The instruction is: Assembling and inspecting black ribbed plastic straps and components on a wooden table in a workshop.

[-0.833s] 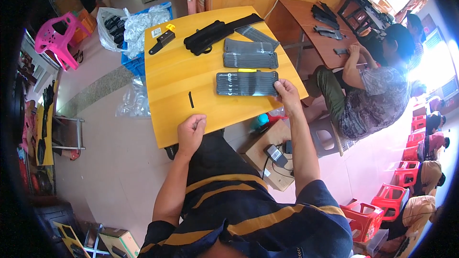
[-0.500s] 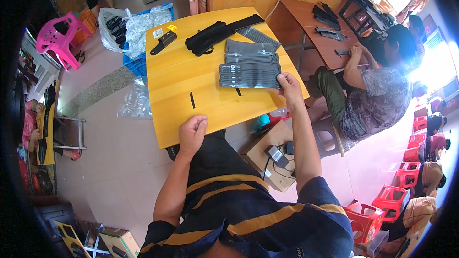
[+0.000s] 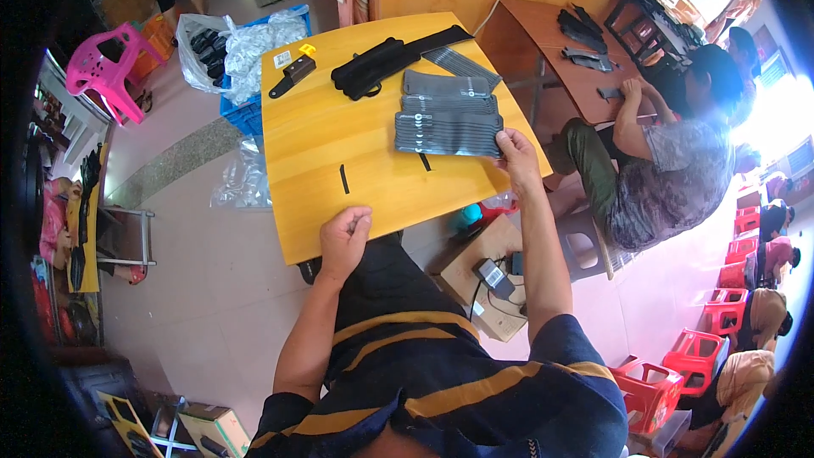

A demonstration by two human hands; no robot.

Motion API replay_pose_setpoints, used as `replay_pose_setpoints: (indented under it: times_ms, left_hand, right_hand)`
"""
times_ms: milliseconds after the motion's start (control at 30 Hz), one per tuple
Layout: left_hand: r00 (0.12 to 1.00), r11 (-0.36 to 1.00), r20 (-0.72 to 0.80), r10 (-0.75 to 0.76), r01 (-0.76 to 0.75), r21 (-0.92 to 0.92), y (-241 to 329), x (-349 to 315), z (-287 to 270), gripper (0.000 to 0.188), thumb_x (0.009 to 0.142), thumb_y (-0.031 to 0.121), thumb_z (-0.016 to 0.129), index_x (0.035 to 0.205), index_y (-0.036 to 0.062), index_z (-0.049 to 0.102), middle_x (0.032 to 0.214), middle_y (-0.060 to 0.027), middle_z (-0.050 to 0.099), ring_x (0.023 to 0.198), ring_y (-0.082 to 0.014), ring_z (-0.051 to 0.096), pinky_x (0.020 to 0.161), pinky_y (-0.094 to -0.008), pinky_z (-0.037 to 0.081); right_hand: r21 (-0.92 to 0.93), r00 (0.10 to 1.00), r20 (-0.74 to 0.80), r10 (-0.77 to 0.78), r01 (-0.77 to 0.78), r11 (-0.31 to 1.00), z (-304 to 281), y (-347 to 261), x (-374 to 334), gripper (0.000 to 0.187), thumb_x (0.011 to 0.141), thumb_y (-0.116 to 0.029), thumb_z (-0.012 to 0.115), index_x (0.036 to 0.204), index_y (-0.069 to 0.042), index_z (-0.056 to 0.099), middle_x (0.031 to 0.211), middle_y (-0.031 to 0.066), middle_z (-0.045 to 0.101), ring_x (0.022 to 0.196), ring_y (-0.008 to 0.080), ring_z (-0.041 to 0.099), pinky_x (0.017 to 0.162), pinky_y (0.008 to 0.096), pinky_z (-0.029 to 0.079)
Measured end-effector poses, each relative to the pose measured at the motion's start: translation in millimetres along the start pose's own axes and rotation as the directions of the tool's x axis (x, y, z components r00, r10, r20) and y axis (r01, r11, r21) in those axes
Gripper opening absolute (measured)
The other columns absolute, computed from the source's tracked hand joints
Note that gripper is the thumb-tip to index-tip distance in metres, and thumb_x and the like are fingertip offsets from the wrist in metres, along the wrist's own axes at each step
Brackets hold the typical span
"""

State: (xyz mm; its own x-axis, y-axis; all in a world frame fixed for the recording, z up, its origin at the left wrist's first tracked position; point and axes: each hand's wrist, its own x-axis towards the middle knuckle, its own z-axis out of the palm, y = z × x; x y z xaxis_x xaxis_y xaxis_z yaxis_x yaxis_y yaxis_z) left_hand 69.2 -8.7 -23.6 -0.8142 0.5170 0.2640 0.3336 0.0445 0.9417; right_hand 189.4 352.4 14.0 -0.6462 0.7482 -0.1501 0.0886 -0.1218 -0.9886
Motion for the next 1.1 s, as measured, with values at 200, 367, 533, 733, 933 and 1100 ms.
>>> replay_pose_setpoints:
  times_ms: [200, 367, 533, 733, 933, 1100]
  left_hand:
    - [0.997, 0.997, 0.019, -0.078, 0.077, 0.03, 4.5, -3.7, -3.5, 0.009, 0.094, 0.006, 0.07, 0.099, 0.0003, 0.073, 0.076, -0.0099, 0.07, 0.064, -0.0148, 0.066, 0.062, -0.0289, 0.051]
    - [0.996, 0.996, 0.008, -0.087, 0.087, 0.018, 1.4, -5.5, -5.5, 0.008, 0.093, 0.006, 0.07, 0.099, 0.0007, 0.074, 0.076, -0.01, 0.07, 0.064, -0.0149, 0.066, 0.062, -0.0288, 0.051]
    - [0.999, 0.998, 0.019, -0.045, 0.044, 0.041, 8.2, -0.8, -4.3, 0.009, 0.093, 0.005, 0.07, 0.101, 0.0017, 0.074, 0.077, -0.0103, 0.07, 0.064, -0.0148, 0.066, 0.063, -0.0289, 0.051]
    - [0.998, 0.998, 0.033, -0.057, 0.056, 0.035, 7.7, -3.9, -9.1, 0.01, 0.094, 0.004, 0.069, 0.103, 0.0018, 0.074, 0.077, -0.009, 0.069, 0.065, -0.0134, 0.064, 0.063, -0.0285, 0.051]
    - [0.997, 0.998, 0.049, -0.06, 0.059, 0.027, 11.2, -1.4, -4.9, 0.011, 0.095, 0.004, 0.07, 0.104, 0.001, 0.074, 0.076, -0.0064, 0.068, 0.065, -0.0109, 0.06, 0.063, -0.0266, 0.05]
    - [0.996, 0.998, 0.061, -0.065, 0.064, 0.026, 13.0, -2.0, -7.1, 0.011, 0.096, 0.004, 0.069, 0.105, -0.0012, 0.073, 0.079, -0.0051, 0.068, 0.067, -0.0094, 0.059, 0.064, -0.0257, 0.05]
  right_hand:
    - [-0.056, 0.99, 0.024, -0.138, 0.14, 0.989, 1.5, -31.3, 51.2, 0.018, 0.107, -0.03, 0.063, 0.112, -0.013, 0.069, 0.088, -0.0061, 0.068, 0.07, 0.0056, 0.063, 0.064, 0.0215, 0.05]
    - [-0.202, 0.978, -0.169, -0.124, 0.089, 0.975, 4.8, -30.6, 110.9, 0.057, 0.101, -0.041, 0.068, 0.142, -0.004, 0.056, 0.124, 0.0083, 0.068, 0.099, 0.016, 0.069, 0.081, 0.0321, 0.055]
    - [-0.473, 0.9, -0.238, -0.365, 0.221, 0.853, -23.7, 17.8, 123.4, 0.06, 0.099, -0.034, 0.069, 0.146, 0.001, 0.053, 0.133, 0.0175, 0.067, 0.118, 0.025, 0.067, 0.103, 0.0355, 0.051]
    - [-0.406, 0.846, -0.285, -0.451, 0.319, 0.856, -11.6, 33.1, 71.6, 0.042, 0.103, -0.025, 0.066, 0.136, 0.001, 0.06, 0.122, 0.0129, 0.071, 0.114, 0.0205, 0.067, 0.101, 0.0332, 0.051]
    - [-0.219, 0.826, -0.308, -0.472, 0.422, 0.88, 3.2, 44.6, 11.5, 0.028, 0.105, -0.014, 0.064, 0.129, 0.001, 0.064, 0.117, 0.0073, 0.071, 0.109, 0.0142, 0.066, 0.097, 0.0277, 0.051]
    - [-0.054, 0.889, 0.027, -0.457, 0.458, 0.887, 64.8, -2.4, -55.2, 0.015, 0.105, -0.008, 0.063, 0.115, 0.001, 0.067, 0.106, 0.0043, 0.071, 0.101, 0.0119, 0.068, 0.093, 0.0266, 0.053]
